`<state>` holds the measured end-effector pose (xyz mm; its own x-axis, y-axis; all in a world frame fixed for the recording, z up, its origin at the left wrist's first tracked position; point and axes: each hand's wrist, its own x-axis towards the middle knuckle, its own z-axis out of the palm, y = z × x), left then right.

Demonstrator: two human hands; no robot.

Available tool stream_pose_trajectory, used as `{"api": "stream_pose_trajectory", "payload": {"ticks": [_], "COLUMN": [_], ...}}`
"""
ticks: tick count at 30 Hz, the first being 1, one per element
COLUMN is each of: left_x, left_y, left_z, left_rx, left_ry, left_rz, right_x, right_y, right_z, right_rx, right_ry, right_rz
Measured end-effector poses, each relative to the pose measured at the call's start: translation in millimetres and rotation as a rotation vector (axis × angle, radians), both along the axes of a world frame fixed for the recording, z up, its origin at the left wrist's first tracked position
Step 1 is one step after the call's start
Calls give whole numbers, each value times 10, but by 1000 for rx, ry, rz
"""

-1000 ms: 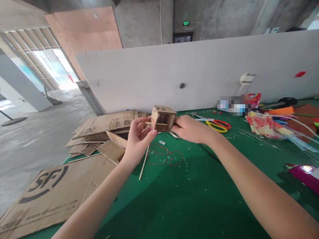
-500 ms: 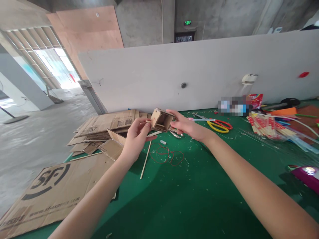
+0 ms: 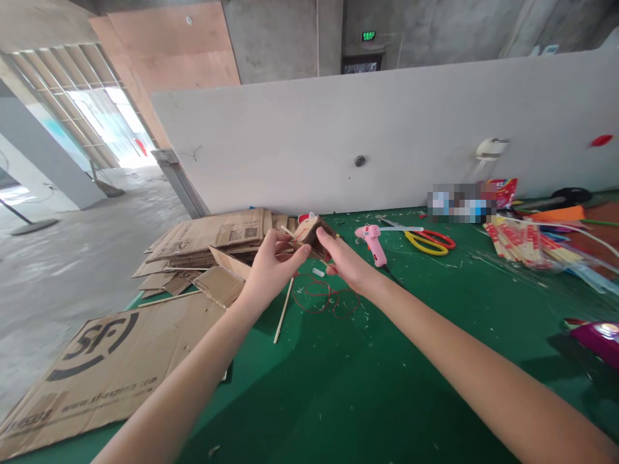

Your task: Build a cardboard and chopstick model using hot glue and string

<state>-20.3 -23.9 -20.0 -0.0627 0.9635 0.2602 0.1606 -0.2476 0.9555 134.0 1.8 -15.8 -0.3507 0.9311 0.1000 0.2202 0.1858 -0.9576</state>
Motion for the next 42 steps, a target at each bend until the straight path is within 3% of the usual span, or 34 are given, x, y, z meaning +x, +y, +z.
{"api": "stream_pose_trajectory", "payload": {"ticks": [3, 8, 14, 17, 24, 32, 42], "left_x": [13, -99, -412, -463, -318, -350, -459], "left_y": [18, 80, 273, 320, 201, 171, 181], "left_z": [-29, 11, 62, 12, -82, -36, -8], "left_rx": [-13, 19, 62, 70, -26, -21, -11], "left_ry": [10, -196, -482, -537, -320, -279, -265], "left_rz": [-17, 17, -39, -71, -286, -308, -415], "right_x": [-29, 14, 163, 135, 20, 7, 75], "right_y": [13, 32, 114, 137, 131, 180, 172], "right_z": [-30, -13, -68, -146, -176, -245, -190], "right_rx": [-106, -204, -63, -8, 97, 94, -18], "right_ry": [209, 408, -240, -317, -221, -162, 61], "right_rz": [12, 163, 351, 363, 228, 190, 339]}}
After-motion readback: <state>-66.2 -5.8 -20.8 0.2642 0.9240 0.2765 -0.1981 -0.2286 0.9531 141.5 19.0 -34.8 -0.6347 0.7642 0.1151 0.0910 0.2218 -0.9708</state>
